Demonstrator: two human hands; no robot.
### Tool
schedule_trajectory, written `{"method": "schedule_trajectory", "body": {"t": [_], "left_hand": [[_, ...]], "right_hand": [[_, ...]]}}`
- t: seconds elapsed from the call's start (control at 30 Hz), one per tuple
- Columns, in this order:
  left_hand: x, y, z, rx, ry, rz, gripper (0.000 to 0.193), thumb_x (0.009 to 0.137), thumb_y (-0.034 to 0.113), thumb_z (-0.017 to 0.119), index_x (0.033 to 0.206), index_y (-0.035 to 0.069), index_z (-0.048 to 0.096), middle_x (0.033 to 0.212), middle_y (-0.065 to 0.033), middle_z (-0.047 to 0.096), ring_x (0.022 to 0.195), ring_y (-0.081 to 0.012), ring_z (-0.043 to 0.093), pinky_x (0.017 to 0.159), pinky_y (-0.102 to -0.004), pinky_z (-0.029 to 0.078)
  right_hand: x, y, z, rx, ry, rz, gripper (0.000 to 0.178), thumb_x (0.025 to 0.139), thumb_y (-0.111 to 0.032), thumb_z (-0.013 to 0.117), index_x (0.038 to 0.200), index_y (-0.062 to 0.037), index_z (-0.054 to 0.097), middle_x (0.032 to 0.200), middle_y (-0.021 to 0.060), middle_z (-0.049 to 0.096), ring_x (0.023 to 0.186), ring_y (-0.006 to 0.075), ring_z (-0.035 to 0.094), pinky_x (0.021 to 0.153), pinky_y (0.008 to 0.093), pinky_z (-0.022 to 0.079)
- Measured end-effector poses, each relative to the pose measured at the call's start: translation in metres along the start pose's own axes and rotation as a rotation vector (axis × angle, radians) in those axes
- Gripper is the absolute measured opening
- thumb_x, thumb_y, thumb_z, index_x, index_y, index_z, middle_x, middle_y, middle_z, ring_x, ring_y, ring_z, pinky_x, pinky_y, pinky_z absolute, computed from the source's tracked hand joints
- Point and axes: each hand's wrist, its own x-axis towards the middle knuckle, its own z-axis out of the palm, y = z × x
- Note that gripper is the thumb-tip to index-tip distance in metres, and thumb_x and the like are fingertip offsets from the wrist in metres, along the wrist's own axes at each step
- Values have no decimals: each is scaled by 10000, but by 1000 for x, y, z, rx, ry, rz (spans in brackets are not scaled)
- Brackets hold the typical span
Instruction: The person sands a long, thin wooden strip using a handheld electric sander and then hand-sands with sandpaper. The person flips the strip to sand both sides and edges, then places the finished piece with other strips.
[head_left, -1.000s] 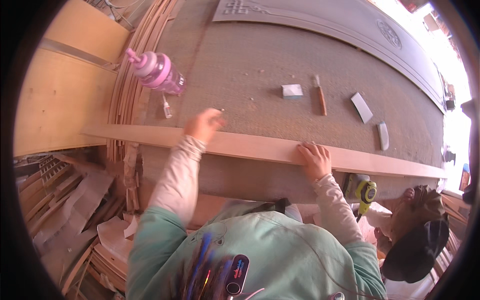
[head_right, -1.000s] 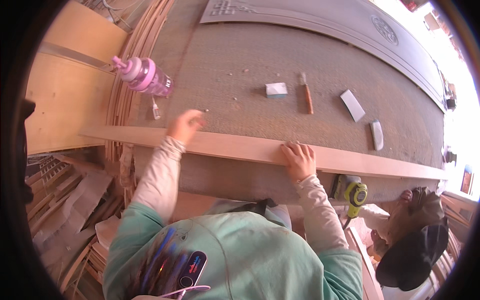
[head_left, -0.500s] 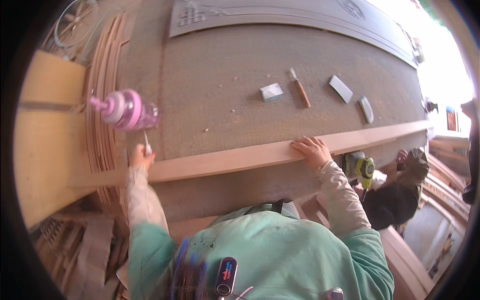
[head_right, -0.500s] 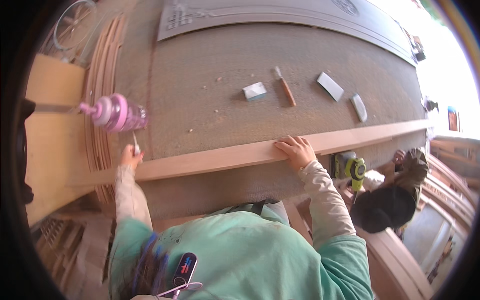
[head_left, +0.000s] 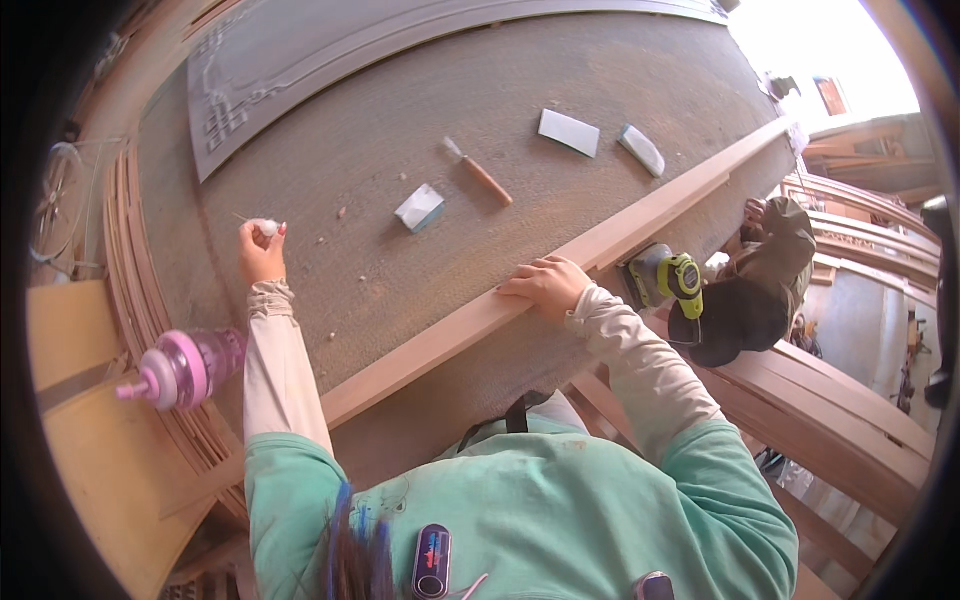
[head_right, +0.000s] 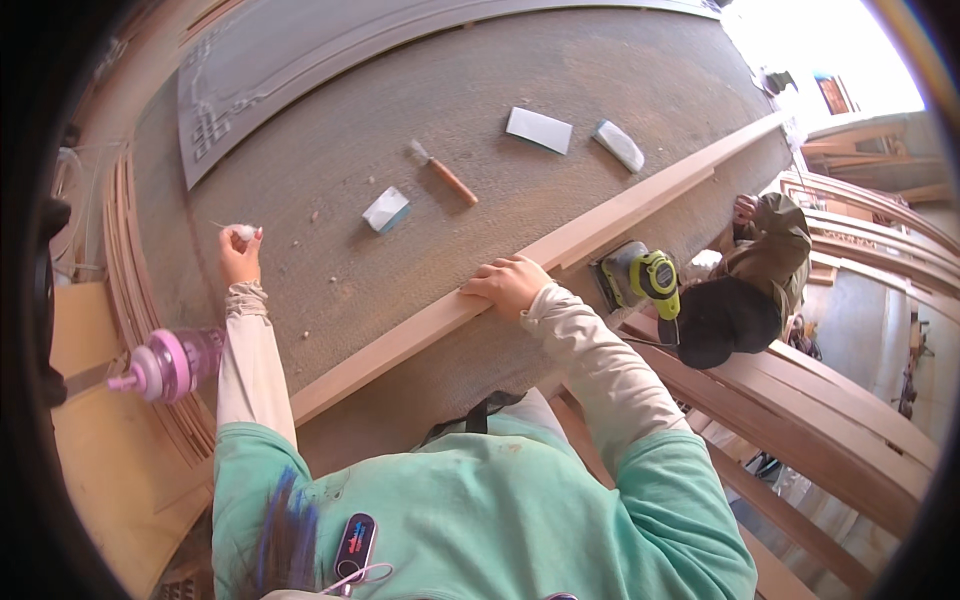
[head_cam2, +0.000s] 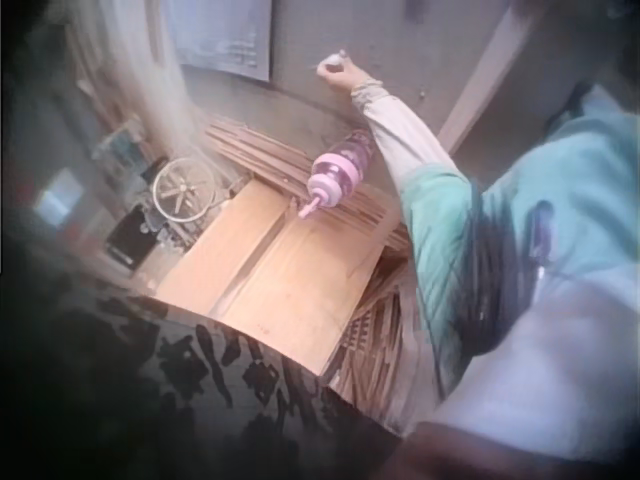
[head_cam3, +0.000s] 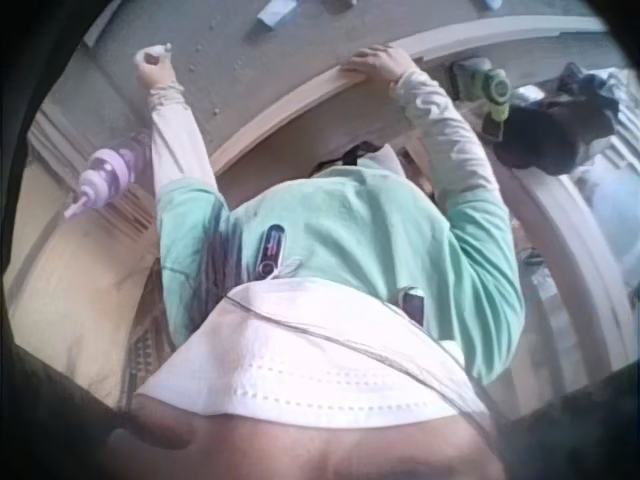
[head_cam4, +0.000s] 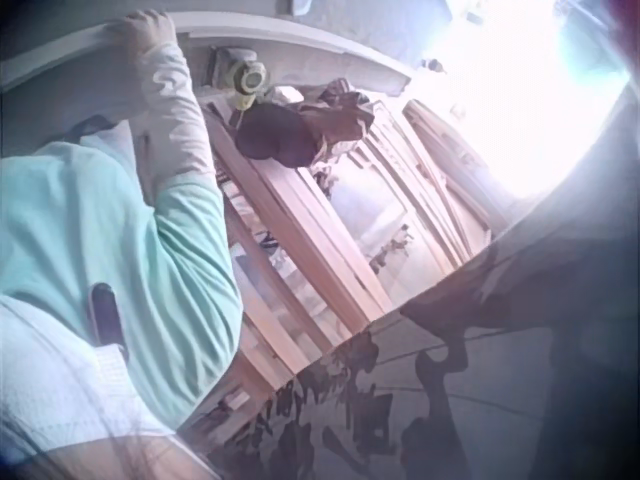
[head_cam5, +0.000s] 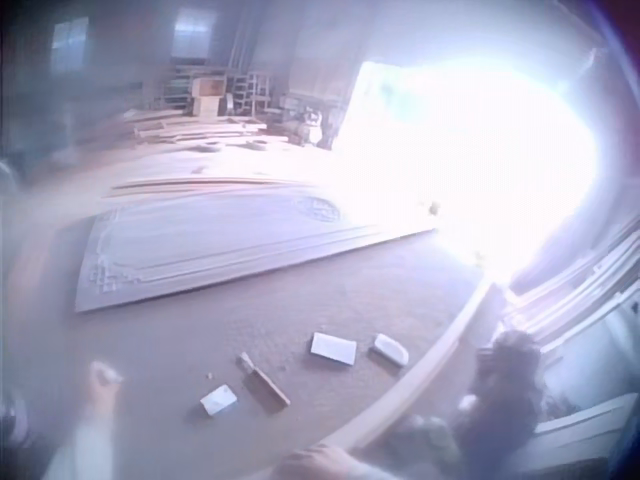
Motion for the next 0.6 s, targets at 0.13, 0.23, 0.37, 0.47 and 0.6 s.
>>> {"method": "schedule_trajectory", "body": {"t": [0.13,0.23,0.37,0.47,0.6], "left_hand": [[4,-32,3,94,-49,-66,376,820,96,813,1098,55,563,966,-59,675,883,-142,663,799,-292,540],[0,-26,1,-5,-84,-140,476,807,97,824,1184,34,540,1057,-111,660,951,-187,672,862,-312,546],[-20,10,-21,260,-40,-71,604,822,204,822,1305,14,513,1263,-173,596,1181,-254,586,1013,-394,468],[-70,104,-65,342,-508,-56,744,779,333,836,1359,11,498,1375,-178,552,1304,-292,505,1091,-429,404],[-150,156,-113,387,-1074,-4,938,657,493,857,1390,30,498,1408,-202,530,1332,-367,483,1110,-451,397]], "right_hand": [[4,1,-2,27,28,-4,393,792,-237,717,1182,-231,672,1083,9,685,1058,234,657,894,392,529],[6,3,2,14,28,3,385,772,-251,727,1153,-226,677,1057,11,683,1032,249,665,867,393,542],[10,0,-8,63,-66,18,411,778,-158,689,1185,-206,652,1109,9,671,1068,243,645,890,405,527],[11,4,-5,74,-41,-3,373,784,-231,709,1153,-200,665,1068,17,677,1047,249,654,871,398,537],[20,6,-13,101,-119,11,416,807,-424,749,1144,-191,677,1065,48,687,1046,272,661,888,399,541]]}}
